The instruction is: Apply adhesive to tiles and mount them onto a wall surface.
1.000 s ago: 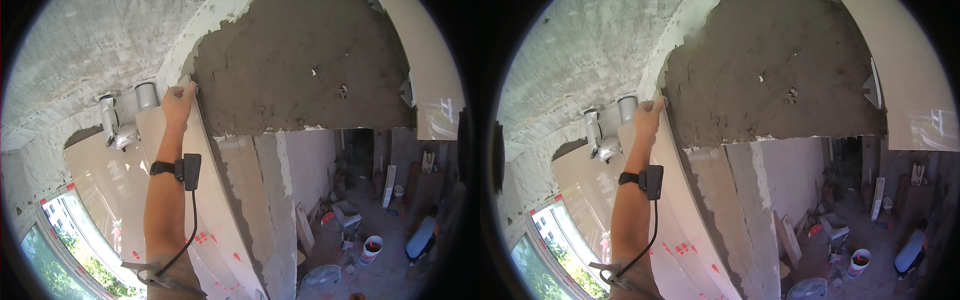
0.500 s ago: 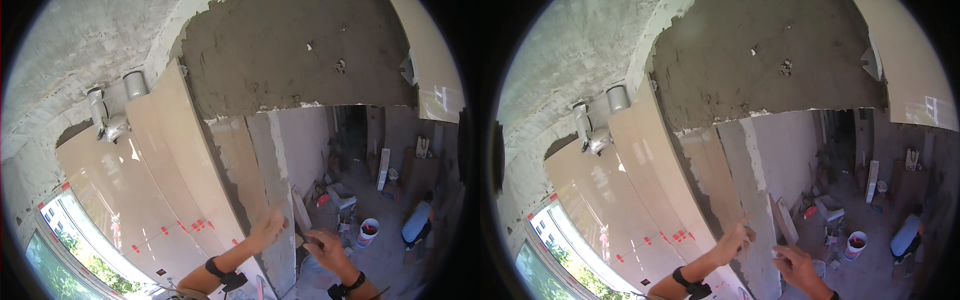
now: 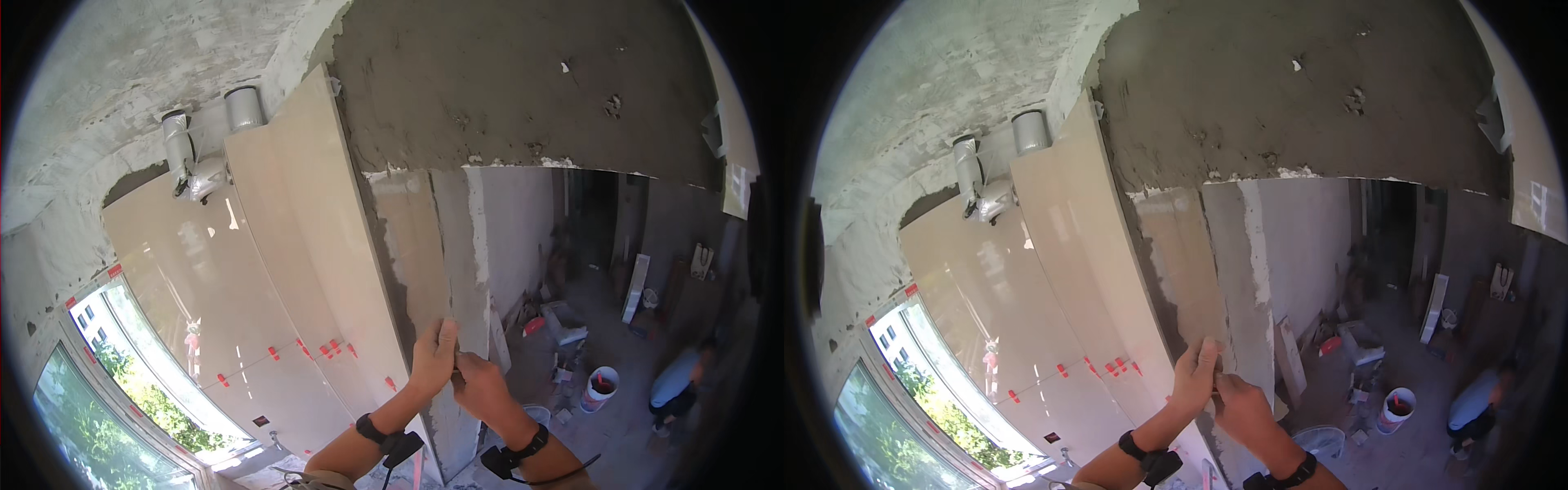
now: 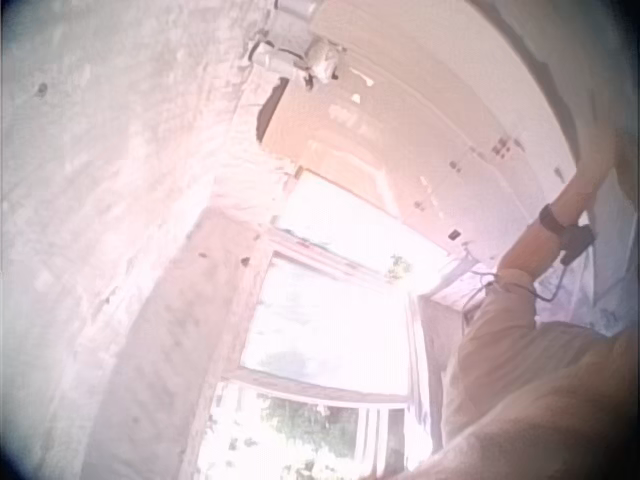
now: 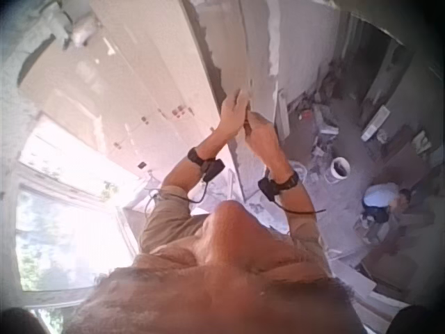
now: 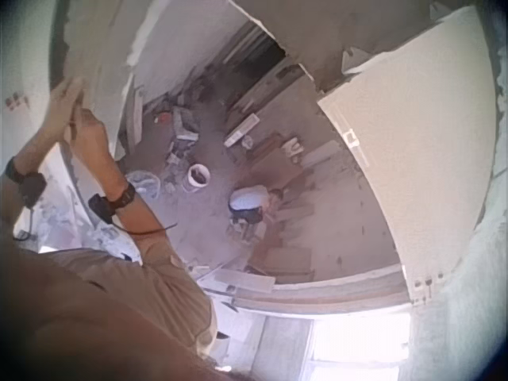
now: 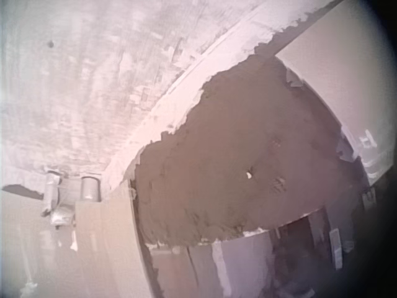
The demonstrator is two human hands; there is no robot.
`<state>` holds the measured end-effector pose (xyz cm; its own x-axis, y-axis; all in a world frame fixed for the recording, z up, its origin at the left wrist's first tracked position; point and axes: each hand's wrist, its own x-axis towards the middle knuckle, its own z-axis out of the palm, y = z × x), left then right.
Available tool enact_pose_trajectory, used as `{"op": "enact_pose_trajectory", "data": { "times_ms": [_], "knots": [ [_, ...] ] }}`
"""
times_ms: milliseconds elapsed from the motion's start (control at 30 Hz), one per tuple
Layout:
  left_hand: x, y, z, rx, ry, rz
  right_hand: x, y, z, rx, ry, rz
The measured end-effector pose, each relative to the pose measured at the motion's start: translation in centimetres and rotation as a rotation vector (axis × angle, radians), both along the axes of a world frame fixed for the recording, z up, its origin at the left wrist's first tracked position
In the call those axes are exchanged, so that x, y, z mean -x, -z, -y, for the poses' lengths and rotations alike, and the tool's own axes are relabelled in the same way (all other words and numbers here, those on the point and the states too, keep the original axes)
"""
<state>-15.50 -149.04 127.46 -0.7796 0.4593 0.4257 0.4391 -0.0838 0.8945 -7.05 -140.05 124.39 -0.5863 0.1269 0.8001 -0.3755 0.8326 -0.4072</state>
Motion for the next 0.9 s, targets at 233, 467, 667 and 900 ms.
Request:
{"op": "enact_pose_trajectory", "data": {
  "times_ms": [233, 467, 667, 900],
  "knots": [
    [0.9, -5.1, 5.1, -0.025, 0.312, -0.321, 0.5, -8.4, -1.2, 0.507, -0.258, 0.432],
    [4.1, -11.2, 6.3, 0.064, -0.122, -0.649, 1.8, -9.3, -0.4, 0.336, -0.432, 0.008],
    [7.1, -24.7, 6.5, -0.321, -0.283, -0.584, -0.7, -1.3, -3.4, 0.723, -0.454, 0.331],
    [9.7, -29.1, 5.1, -0.145, -0.483, -0.657, -3.9, 7.5, -6.5, 0.947, -0.379, 0.405]
  ]
}}
